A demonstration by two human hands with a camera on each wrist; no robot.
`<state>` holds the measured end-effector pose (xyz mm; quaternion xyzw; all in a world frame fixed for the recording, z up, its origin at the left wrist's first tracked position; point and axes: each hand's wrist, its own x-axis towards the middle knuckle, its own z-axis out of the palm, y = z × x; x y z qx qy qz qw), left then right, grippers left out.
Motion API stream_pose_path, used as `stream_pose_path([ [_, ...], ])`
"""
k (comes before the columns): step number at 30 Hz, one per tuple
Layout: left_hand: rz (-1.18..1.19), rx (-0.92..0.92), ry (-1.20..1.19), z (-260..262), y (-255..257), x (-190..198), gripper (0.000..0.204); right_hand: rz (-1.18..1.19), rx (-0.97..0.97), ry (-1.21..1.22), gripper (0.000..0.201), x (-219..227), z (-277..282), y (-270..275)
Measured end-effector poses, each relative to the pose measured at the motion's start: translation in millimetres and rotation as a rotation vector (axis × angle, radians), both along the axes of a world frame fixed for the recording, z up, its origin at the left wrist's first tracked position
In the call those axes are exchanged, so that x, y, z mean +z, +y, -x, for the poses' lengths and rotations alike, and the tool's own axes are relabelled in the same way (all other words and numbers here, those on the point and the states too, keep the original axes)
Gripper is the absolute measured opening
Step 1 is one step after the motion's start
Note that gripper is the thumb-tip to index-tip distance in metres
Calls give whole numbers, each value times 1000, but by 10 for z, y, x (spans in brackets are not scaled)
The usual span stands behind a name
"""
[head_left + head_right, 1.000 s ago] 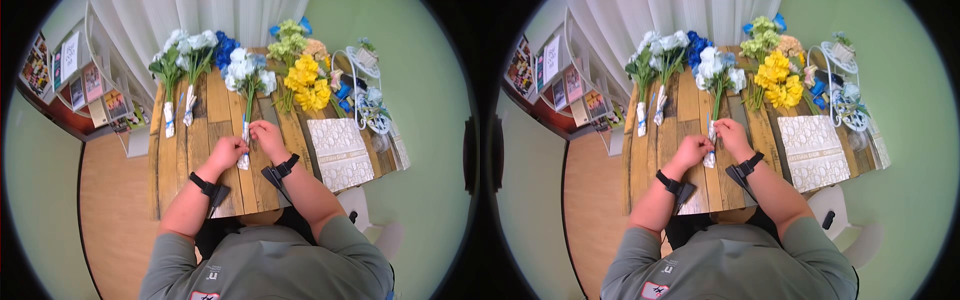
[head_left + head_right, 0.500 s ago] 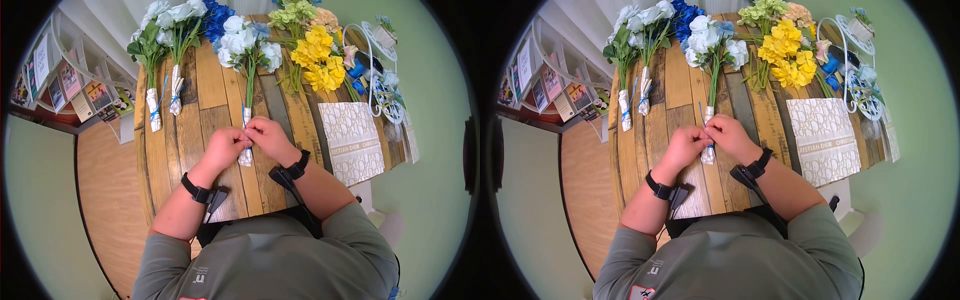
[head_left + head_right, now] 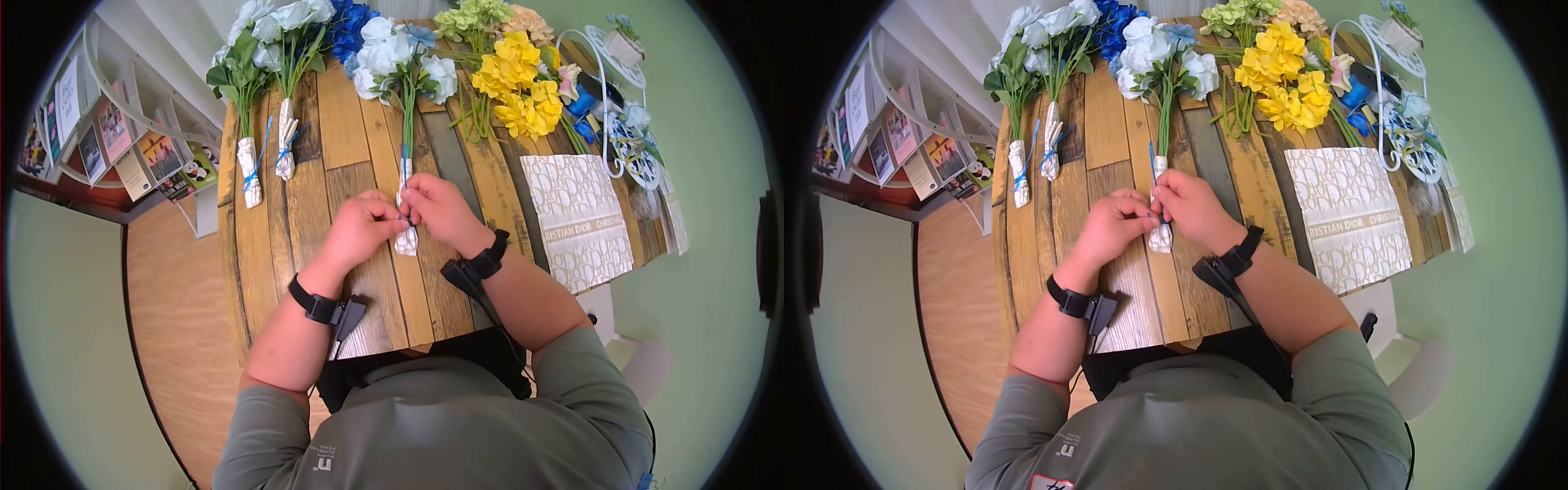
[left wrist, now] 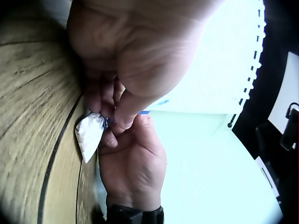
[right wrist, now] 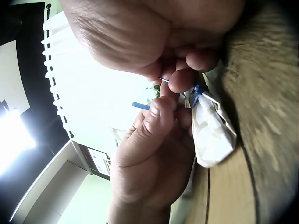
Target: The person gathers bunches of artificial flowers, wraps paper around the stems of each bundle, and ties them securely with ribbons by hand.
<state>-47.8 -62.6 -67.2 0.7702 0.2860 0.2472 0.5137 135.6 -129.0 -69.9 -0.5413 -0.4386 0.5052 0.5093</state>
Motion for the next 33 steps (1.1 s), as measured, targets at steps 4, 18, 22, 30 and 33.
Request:
stream_pose_path([
  [4, 200, 31, -30, 65, 29, -16, 11, -18, 53, -57, 13, -30, 37, -9],
  [18, -451, 228, -22, 67, -78, 261, 6, -434, 174, -602, 17, -20, 94, -48],
  [22, -36, 108, -109, 91, 49, 97, 10, -337, 149, -494, 18, -84, 66, -19],
  [30, 272, -23, -298, 64, 38, -21, 23, -226, 69, -192, 18, 137, 26, -61],
  [33, 190, 22, -282, 24, -45, 35, 26, -257, 34, -196, 16, 196, 29, -99],
])
